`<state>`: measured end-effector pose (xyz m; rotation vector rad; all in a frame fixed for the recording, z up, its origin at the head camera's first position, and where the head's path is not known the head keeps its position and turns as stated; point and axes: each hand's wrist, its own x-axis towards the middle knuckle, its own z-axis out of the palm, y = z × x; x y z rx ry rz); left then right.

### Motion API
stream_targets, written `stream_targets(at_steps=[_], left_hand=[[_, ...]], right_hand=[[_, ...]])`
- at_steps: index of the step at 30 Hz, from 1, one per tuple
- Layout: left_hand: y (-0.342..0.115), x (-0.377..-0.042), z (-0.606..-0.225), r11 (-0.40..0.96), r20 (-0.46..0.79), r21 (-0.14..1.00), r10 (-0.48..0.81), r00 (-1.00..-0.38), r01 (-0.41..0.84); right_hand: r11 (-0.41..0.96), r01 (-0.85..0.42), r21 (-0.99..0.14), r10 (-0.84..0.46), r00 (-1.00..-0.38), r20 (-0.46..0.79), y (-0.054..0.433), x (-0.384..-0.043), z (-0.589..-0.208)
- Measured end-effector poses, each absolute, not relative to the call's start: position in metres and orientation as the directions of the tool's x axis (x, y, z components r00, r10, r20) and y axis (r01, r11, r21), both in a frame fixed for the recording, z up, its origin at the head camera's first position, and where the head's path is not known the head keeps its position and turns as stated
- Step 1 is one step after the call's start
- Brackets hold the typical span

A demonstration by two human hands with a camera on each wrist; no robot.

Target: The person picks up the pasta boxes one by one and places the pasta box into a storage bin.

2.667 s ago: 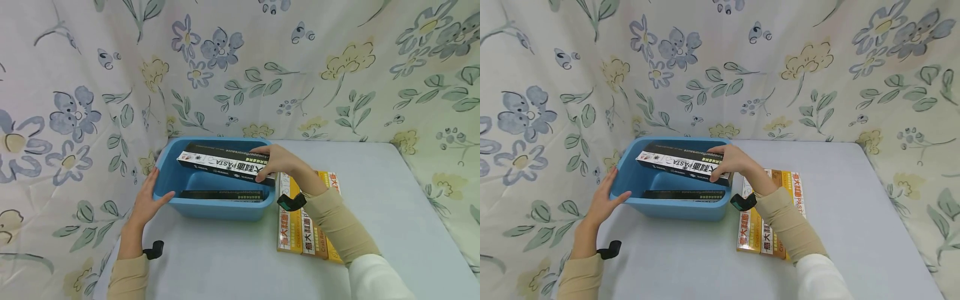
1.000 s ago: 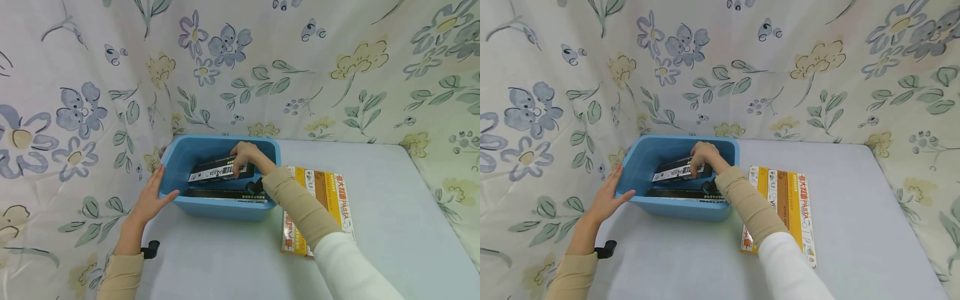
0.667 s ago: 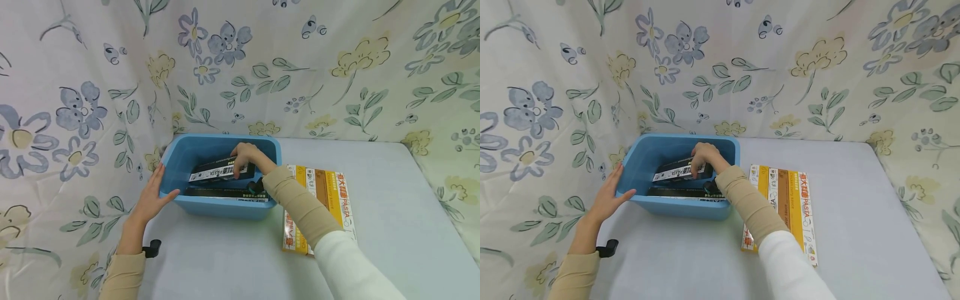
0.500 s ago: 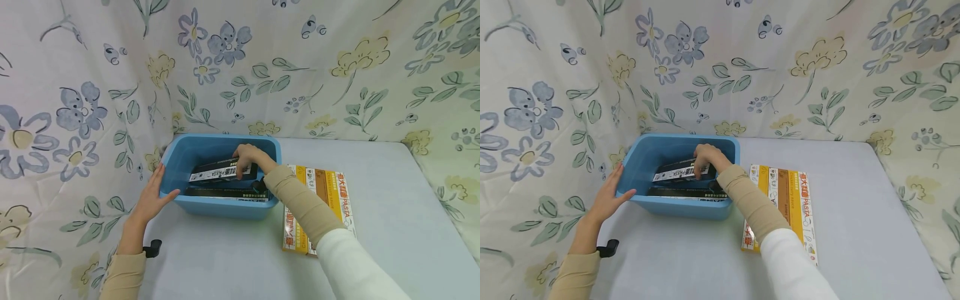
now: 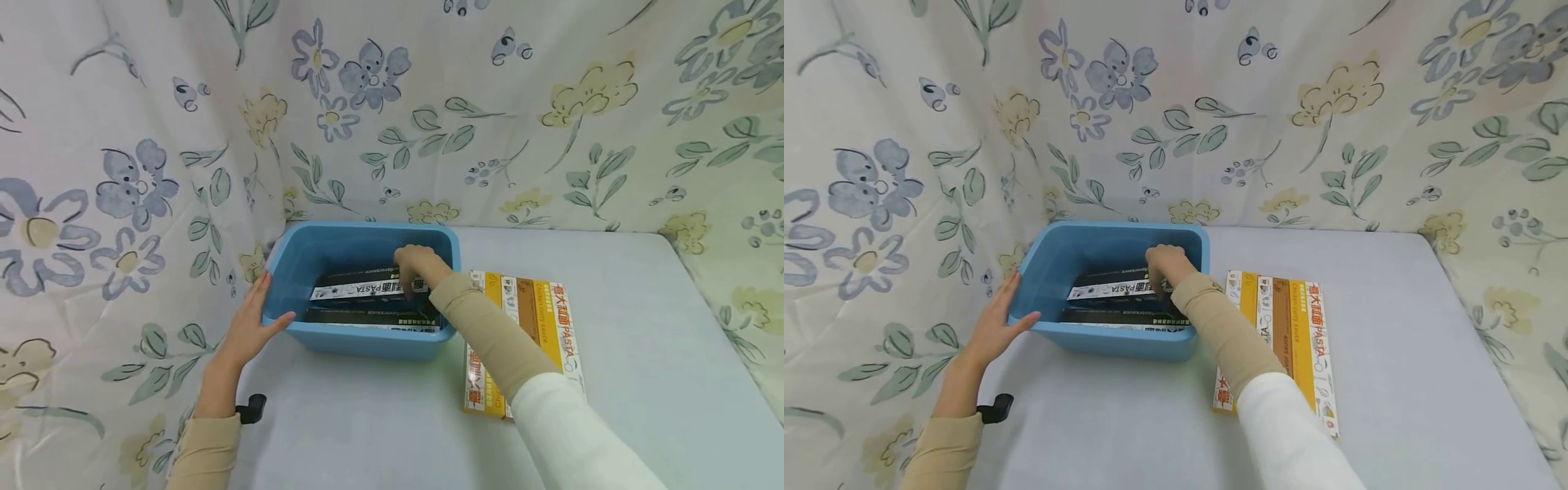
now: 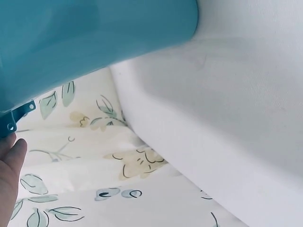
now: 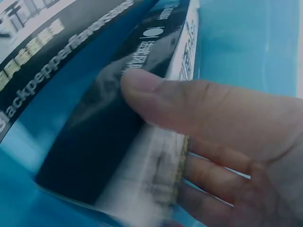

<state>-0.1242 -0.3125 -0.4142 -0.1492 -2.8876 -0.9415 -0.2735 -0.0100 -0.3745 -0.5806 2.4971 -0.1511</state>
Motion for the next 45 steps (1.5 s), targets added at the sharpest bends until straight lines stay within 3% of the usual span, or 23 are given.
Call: stream_targets(at_steps=[13, 20, 25, 28, 33, 39, 45], left_hand=[[-0.31, -0.126, -0.413, 0.798, 0.127, 0.592, 0.049, -0.991, 0.116], [-0.309, -0.126, -0.417, 0.78, 0.145, 0.613, 0.044, -0.988, 0.125], [-0.309, -0.125, -0.418, 0.779, 0.145, 0.613, 0.048, -0.988, 0.128], [-0.309, -0.125, -0.417, 0.782, 0.142, 0.612, 0.041, -0.989, 0.12], [-0.309, -0.124, -0.417, 0.786, 0.144, 0.606, 0.041, -0.989, 0.121], [-0.309, -0.124, -0.416, 0.779, 0.149, 0.614, 0.043, -0.988, 0.127], [-0.309, -0.124, -0.418, 0.777, 0.163, 0.614, 0.05, -0.985, 0.141]], right_hand=[[0.801, -0.338, -0.494, -0.559, -0.717, -0.416, -0.001, -0.276, -0.352], [0.556, -0.167, -0.814, -0.689, -0.64, -0.34, 0.011, -0.269, -0.34], [0.388, -0.069, -0.919, -0.752, -0.599, -0.273, 0.025, -0.253, -0.329], [0.275, -0.018, -0.961, -0.748, -0.632, -0.202, 0.032, -0.245, -0.326], [0.071, 0.009, -0.997, -0.655, -0.754, -0.054, 0.046, -0.233, -0.327], [0.016, -0.106, -0.994, -0.49, -0.868, 0.084, 0.07, -0.217, -0.34], [-0.02, -0.184, -0.983, -0.322, -0.93, 0.18, 0.092, -0.191, -0.347]])
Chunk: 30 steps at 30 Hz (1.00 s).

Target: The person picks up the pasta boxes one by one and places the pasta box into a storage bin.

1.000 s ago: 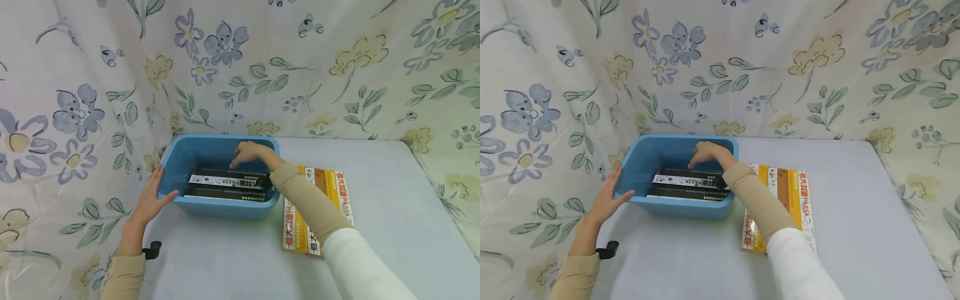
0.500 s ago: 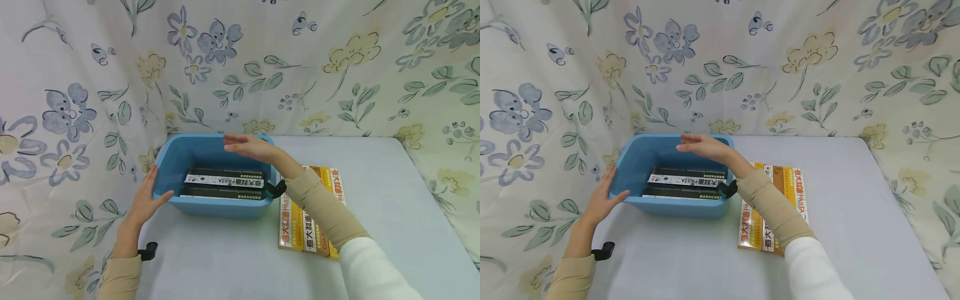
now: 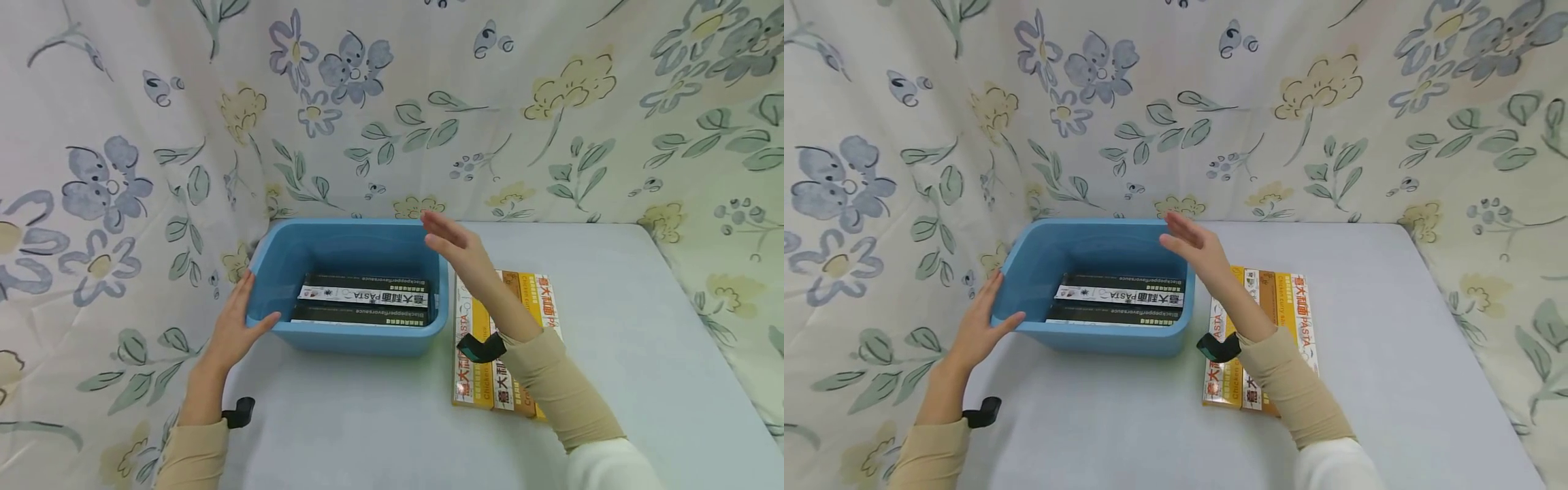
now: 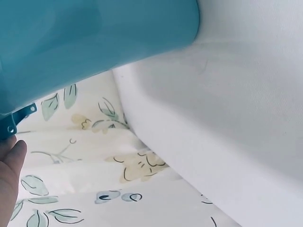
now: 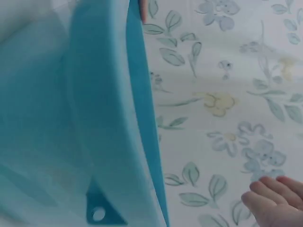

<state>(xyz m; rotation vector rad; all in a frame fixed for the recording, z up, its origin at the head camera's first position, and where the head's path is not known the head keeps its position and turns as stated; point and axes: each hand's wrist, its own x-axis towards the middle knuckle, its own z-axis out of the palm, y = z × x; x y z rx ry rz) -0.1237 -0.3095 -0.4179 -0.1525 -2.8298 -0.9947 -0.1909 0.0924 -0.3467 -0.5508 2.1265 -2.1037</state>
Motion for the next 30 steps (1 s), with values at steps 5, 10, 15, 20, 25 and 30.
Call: stream_targets(at_steps=[5, 10, 15, 20, 25, 30], left_hand=[[-0.309, -0.124, -0.417, 0.778, 0.173, 0.611, 0.051, -0.984, 0.148], [-0.308, -0.124, -0.416, 0.775, 0.175, 0.614, 0.051, -0.983, 0.149], [-0.307, -0.124, -0.417, 0.769, 0.176, 0.621, 0.051, -0.983, 0.151], [-0.307, -0.123, -0.418, 0.769, 0.171, 0.624, 0.042, -0.984, 0.141], [-0.306, -0.123, -0.418, 0.768, 0.168, 0.626, 0.036, -0.985, 0.135], [-0.305, -0.122, -0.417, 0.762, 0.17, 0.634, 0.034, -0.985, 0.136]], right_hand=[[-0.016, -0.236, -0.972, -0.193, -0.953, 0.235, 0.108, -0.167, -0.351], [0.016, -0.305, -0.952, -0.098, -0.948, 0.302, 0.123, -0.144, -0.358], [0.026, -0.353, -0.935, -0.046, -0.935, 0.352, 0.137, -0.123, -0.364], [0.046, -0.373, -0.927, 0.003, -0.928, 0.373, 0.152, -0.103, -0.376], [0.089, -0.309, -0.947, 0.05, -0.948, 0.314, 0.165, -0.083, -0.393], [0.168, -0.225, -0.96, 0.095, -0.965, 0.243, 0.176, -0.067, -0.415]])
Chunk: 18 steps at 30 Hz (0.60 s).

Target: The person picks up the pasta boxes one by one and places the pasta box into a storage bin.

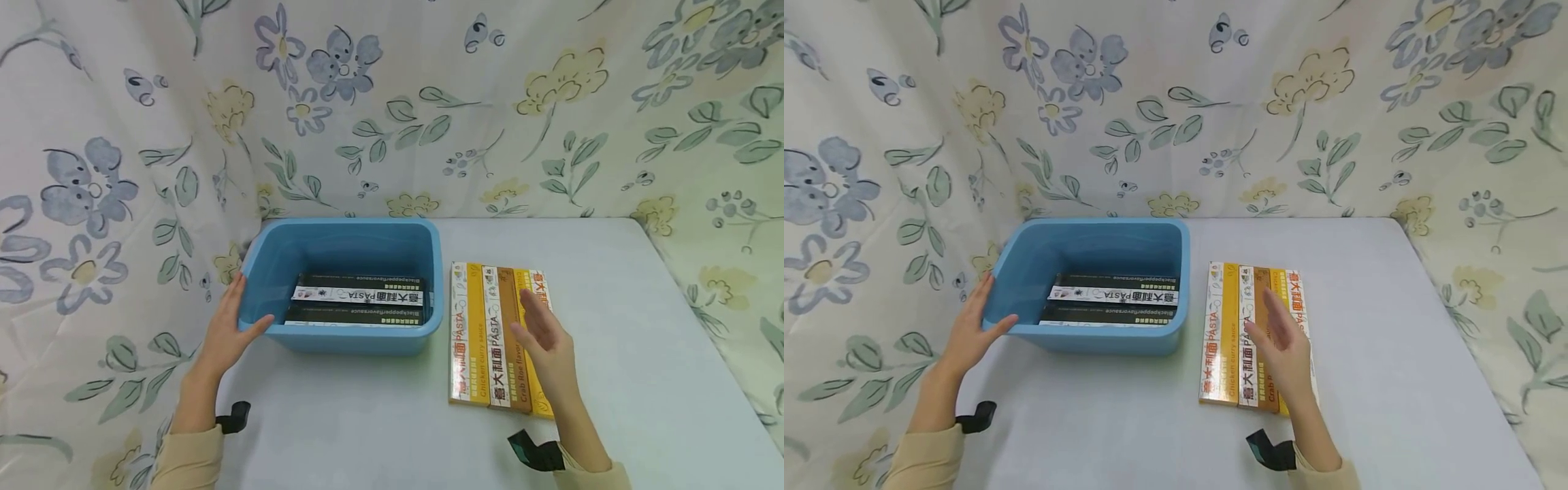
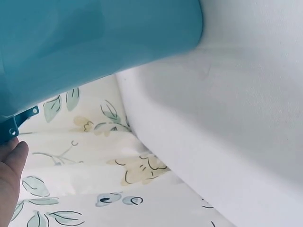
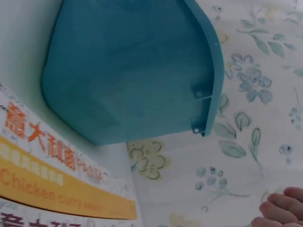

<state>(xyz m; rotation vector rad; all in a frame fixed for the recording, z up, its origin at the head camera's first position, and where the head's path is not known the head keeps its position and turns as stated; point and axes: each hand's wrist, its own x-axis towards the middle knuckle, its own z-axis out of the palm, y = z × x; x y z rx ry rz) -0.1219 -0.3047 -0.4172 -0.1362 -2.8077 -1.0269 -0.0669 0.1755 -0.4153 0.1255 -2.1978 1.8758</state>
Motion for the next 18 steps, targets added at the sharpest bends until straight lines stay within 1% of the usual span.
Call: stream_targets(at_steps=[6, 12, 14, 18], left_hand=[[-0.305, -0.121, -0.418, 0.76, 0.176, 0.635, 0.031, -0.984, 0.138], [-0.305, -0.119, -0.417, 0.746, 0.173, 0.653, 0.025, -0.985, 0.133], [-0.304, -0.119, -0.416, 0.745, 0.171, 0.654, 0.024, -0.985, 0.131], [-0.304, -0.121, -0.417, 0.746, 0.181, 0.65, 0.033, -0.983, 0.145]], right_hand=[[0.323, -0.132, -0.937, 0.165, -0.967, 0.193, 0.187, -0.048, -0.443], [0.406, 0.016, -0.914, 0.221, -0.972, 0.081, 0.197, -0.027, -0.464], [0.439, 0.075, -0.895, 0.245, -0.969, 0.039, 0.2, -0.021, -0.469], [0.507, 0.17, -0.845, 0.304, -0.953, -0.009, 0.206, -0.01, -0.478]])
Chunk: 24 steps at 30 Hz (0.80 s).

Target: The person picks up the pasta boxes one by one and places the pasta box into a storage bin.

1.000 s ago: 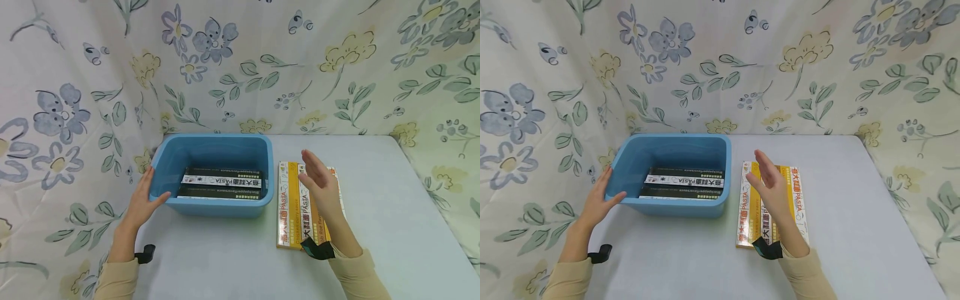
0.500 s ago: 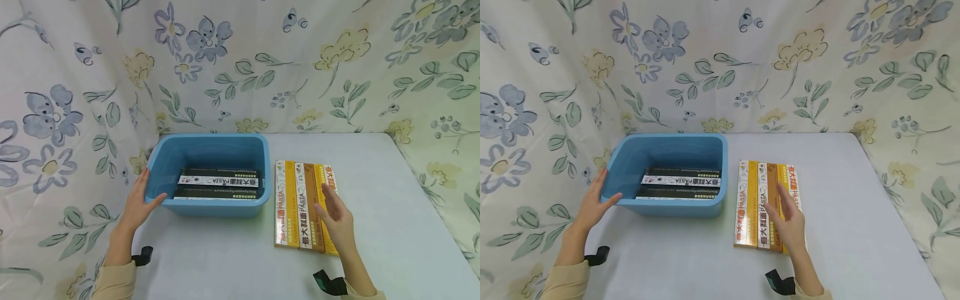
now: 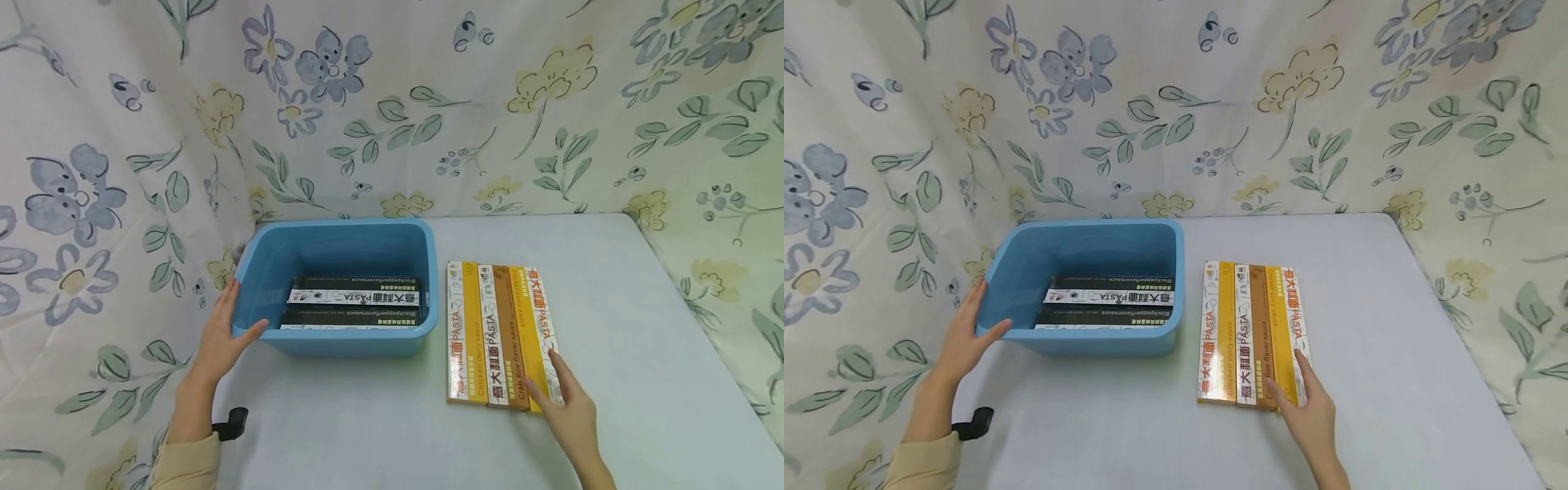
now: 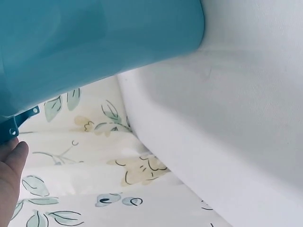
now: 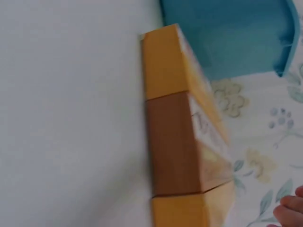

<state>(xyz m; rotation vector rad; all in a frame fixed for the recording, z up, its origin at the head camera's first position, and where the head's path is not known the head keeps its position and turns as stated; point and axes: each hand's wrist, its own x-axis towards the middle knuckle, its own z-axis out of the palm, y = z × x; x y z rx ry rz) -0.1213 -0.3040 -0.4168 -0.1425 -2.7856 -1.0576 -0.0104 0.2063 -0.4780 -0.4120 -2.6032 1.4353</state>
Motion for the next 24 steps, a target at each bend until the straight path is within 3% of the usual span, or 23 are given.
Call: stream_targets(at_steps=[5, 10, 19, 24], left_hand=[[-0.307, -0.122, -0.42, 0.738, 0.21, 0.653, 0.041, -0.977, 0.172], [-0.307, -0.121, -0.421, 0.737, 0.217, 0.653, 0.04, -0.975, 0.175], [-0.306, -0.121, -0.421, 0.735, 0.221, 0.654, 0.044, -0.974, 0.181], [-0.306, -0.121, -0.421, 0.737, 0.216, 0.653, 0.04, -0.975, 0.175]], right_hand=[[0.602, 0.228, -0.765, 0.337, -0.941, -0.015, 0.212, -0.005, -0.493], [0.662, 0.23, -0.714, 0.255, -0.964, -0.075, 0.22, -0.007, -0.514], [0.643, 0.217, -0.734, 0.24, -0.968, -0.075, 0.227, -0.007, -0.528], [0.609, 0.288, -0.739, 0.236, -0.955, -0.178, 0.241, -0.01, -0.527]])
